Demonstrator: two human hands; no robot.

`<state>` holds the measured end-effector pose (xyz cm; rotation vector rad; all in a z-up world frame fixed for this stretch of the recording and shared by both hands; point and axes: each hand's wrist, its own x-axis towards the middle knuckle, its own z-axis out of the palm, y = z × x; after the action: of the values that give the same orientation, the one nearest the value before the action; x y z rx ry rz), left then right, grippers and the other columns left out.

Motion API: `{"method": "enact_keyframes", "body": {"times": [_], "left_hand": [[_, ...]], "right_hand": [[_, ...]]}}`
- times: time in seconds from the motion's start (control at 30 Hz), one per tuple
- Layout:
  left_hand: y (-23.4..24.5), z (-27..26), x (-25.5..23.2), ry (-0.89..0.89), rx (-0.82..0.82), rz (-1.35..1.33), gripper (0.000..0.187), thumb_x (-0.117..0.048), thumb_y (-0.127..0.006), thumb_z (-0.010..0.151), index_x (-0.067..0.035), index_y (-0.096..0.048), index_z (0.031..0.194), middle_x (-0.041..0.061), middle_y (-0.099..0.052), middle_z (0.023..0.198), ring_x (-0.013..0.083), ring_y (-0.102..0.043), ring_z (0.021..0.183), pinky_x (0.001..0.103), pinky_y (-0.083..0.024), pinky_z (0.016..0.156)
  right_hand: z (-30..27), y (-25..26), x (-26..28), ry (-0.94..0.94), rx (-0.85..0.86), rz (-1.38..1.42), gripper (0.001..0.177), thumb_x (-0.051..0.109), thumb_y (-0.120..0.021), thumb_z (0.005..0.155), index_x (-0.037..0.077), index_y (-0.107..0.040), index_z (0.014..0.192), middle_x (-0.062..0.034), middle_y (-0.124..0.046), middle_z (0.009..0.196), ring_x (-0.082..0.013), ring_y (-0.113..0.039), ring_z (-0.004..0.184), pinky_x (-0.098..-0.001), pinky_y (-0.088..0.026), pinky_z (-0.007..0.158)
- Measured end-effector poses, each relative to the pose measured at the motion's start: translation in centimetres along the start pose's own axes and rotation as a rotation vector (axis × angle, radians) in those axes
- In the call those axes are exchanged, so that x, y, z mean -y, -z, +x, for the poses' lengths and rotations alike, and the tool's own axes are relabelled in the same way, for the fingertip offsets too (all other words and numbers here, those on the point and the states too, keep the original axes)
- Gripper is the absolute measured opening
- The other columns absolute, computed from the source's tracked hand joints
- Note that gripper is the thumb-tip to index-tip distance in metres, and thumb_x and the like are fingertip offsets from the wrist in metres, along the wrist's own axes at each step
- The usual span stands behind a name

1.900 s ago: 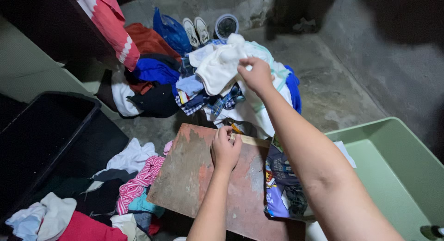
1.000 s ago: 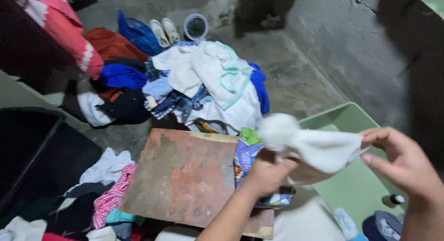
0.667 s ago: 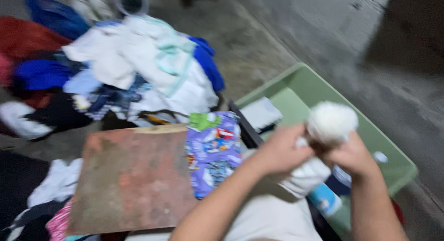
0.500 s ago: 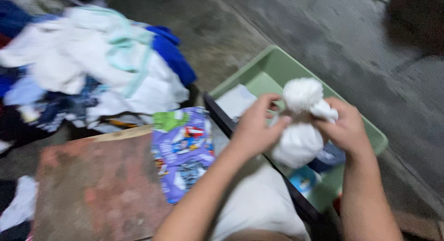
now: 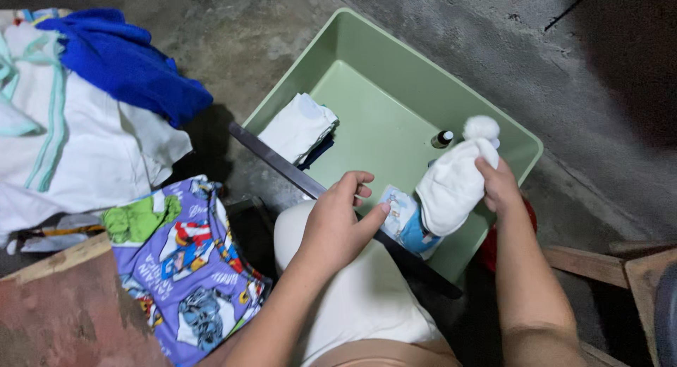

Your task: The person folds several small garments, including a light blue bib and a white cloth, on a wooden board. They smooth and fold each item by hand, then place the folded pieces into a green plastic bin.

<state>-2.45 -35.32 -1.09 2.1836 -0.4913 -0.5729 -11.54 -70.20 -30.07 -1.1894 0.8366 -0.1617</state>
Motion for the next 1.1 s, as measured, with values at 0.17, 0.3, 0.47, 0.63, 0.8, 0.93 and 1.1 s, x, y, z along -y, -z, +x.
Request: {"method": "enact_keyframes", "body": {"times": [0.17,0.3,0.47,0.63,0.8,0.93,1.1], "left_hand": [[-1.1,0.8,0.5,0.016,0.040,0.026,0.051,-0.031,-0.076,0.083,-0.006,-0.059,0.124,0.013,-0.071,0.102,0.0268,-0.069,0.090,0.039,-0.055,0.080],[-2.0,1.1,0.5,0.050,0.083,0.051,0.054,-0.032,-0.076,0.081,-0.006,-0.059,0.124,0.015,-0.071,0.104,0.0291,-0.070,0.093,0.039,-0.055,0.080],[-2.5,1.1,1.3,0.125,0.183,0.140,0.056,-0.035,-0.075,0.080,-0.006,-0.060,0.125,0.016,-0.072,0.106,0.0317,-0.071,0.096,0.041,-0.055,0.082],[-3.1,1.3,2.6,0.166,0.284,0.239,0.057,-0.039,-0.073,0.081,-0.008,-0.060,0.127,0.018,-0.071,0.113,0.0349,-0.068,0.107,0.044,-0.053,0.088],[-3.9,1.1,3.4,0.182,0.337,0.281,0.058,-0.041,-0.072,0.083,-0.009,-0.060,0.129,0.019,-0.071,0.116,0.0364,-0.067,0.108,0.045,-0.053,0.089],[-4.1,0.9,3.7,0.177,0.364,0.292,0.058,-0.041,-0.073,0.083,-0.009,-0.060,0.130,0.019,-0.071,0.115,0.0365,-0.068,0.107,0.046,-0.052,0.090],[-4.0,1.1,3.8,0.183,0.399,0.287,0.060,-0.041,-0.072,0.082,-0.009,-0.058,0.131,0.018,-0.071,0.116,0.0363,-0.068,0.107,0.045,-0.052,0.091]], "right_hand": [[-0.1,-1.0,-2.0,-0.045,-0.541,-0.648,0.066,0.008,-0.072,0.086,0.001,-0.039,0.143,-0.0206,-0.052,0.131,-0.0333,-0.057,0.115,-0.0457,-0.046,0.093],[-1.2,-4.7,-5.2,0.461,-0.341,-1.113,0.058,0.012,-0.072,0.079,-0.001,-0.056,0.134,-0.0246,-0.062,0.128,-0.0398,-0.059,0.122,-0.0499,-0.048,0.105],[-0.8,-6.0,-8.8,-0.124,0.236,-1.563,0.045,0.025,-0.062,0.091,0.020,-0.060,0.135,-0.0120,-0.062,0.136,-0.0343,-0.058,0.130,-0.0620,-0.042,0.105],[-1.1,-5.0,-8.5,-0.140,0.153,-1.611,0.043,0.023,-0.058,0.093,0.020,-0.061,0.135,-0.0143,-0.062,0.136,-0.0360,-0.058,0.131,-0.0634,-0.043,0.103],[-1.3,-5.3,-8.4,-0.180,0.190,-1.783,0.062,0.033,-0.075,0.076,0.024,-0.055,0.134,-0.0150,-0.045,0.150,-0.0350,-0.042,0.137,-0.0623,-0.038,0.101],[-1.0,-5.3,-11.8,-0.007,0.310,-1.651,0.042,0.022,-0.061,0.093,0.023,-0.063,0.134,-0.0114,-0.061,0.140,-0.0328,-0.059,0.130,-0.0529,-0.049,0.104],[-0.9,-4.5,-15.4,0.157,0.198,-1.525,0.055,0.016,-0.063,0.086,0.020,-0.055,0.141,-0.0100,-0.061,0.134,-0.0336,-0.059,0.122,-0.0594,-0.048,0.094]]}}
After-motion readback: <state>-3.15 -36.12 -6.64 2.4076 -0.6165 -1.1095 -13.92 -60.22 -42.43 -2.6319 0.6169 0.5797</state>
